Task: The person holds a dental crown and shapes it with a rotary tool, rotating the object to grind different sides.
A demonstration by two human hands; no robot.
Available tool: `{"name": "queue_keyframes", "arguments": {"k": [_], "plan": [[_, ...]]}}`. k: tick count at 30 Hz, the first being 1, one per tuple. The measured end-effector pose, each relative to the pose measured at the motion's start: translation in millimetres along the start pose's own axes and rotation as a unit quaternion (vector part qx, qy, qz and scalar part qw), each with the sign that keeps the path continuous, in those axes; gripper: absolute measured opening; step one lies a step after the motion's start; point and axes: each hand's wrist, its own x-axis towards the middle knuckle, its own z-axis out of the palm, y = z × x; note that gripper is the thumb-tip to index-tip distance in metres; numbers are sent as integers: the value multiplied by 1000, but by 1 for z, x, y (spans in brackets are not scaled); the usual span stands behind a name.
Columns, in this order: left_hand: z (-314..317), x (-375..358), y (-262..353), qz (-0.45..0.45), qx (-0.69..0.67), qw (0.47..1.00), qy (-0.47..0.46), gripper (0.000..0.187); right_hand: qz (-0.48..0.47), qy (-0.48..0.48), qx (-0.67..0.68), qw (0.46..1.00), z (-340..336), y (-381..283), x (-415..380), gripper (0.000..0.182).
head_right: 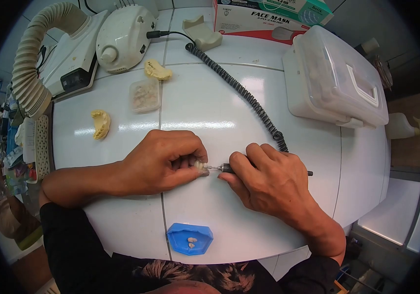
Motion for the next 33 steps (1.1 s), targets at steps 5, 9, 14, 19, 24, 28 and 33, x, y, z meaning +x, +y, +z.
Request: {"name": "queue_keyframes", "arguments": {"k": [5,9,14,19,24,28,33], "plan": [[3,0,-5,23,18,1000,11,21,3,4,-3,1000,2,0,0,33],[3,-1,-5,30,24,999,20,22,-8,4,6,1000,1,3,-2,33],[3,-4,-2,28,9,999,28,22,3,9,51,999,2,14,-4,31],[4,-3,-5,31,-3,999,41,25,17,9,75,997,0,15,-5,32],[5,-4,-4,9,-15,999,45,24,16,15,65,998,2,14,-7,34],[5,-4,-1,-4,-16,999,42,23,12,26,55,998,4,13,-9,34],[6,-4,-2,18,3,999,43,23,14,43,-3,999,8,4,-9,34]]}}
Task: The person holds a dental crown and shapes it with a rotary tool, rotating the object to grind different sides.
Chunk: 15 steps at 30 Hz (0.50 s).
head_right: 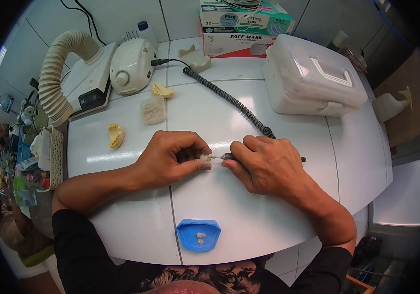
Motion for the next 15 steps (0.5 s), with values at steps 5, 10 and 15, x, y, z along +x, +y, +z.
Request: {"name": "queue_keyframes", "arguments": {"k": [5,10,15], "plan": [[2,1,-2,25,26,999,0,23,-2,7,-10,1000,0,-3,1,33],[-1,2,6,-8,11,1000,-10,21,-8,14,-24,1000,2,-7,1,33],[1,2,0,15,28,999,-2,22,-3,18,-34,999,2,-8,1,33]]}}
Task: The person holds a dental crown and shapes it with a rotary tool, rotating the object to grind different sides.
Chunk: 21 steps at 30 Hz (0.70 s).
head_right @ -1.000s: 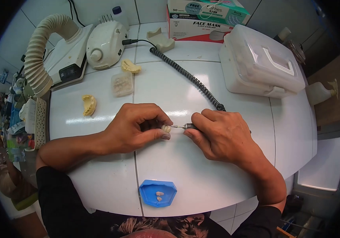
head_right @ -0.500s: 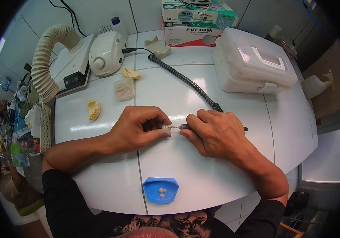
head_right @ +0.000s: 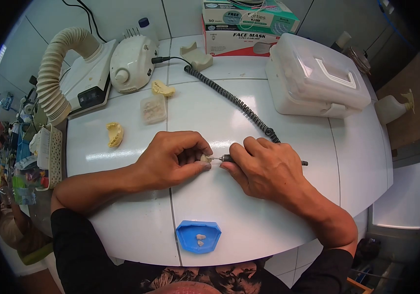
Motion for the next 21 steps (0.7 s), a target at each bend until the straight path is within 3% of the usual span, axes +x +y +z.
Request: {"name": "queue_keyframes", "arguments": {"k": [21], "plan": [[0,-1,3,-35,4,999,-10,21,15,-11,3,1000,0,-2,0,33]]}}
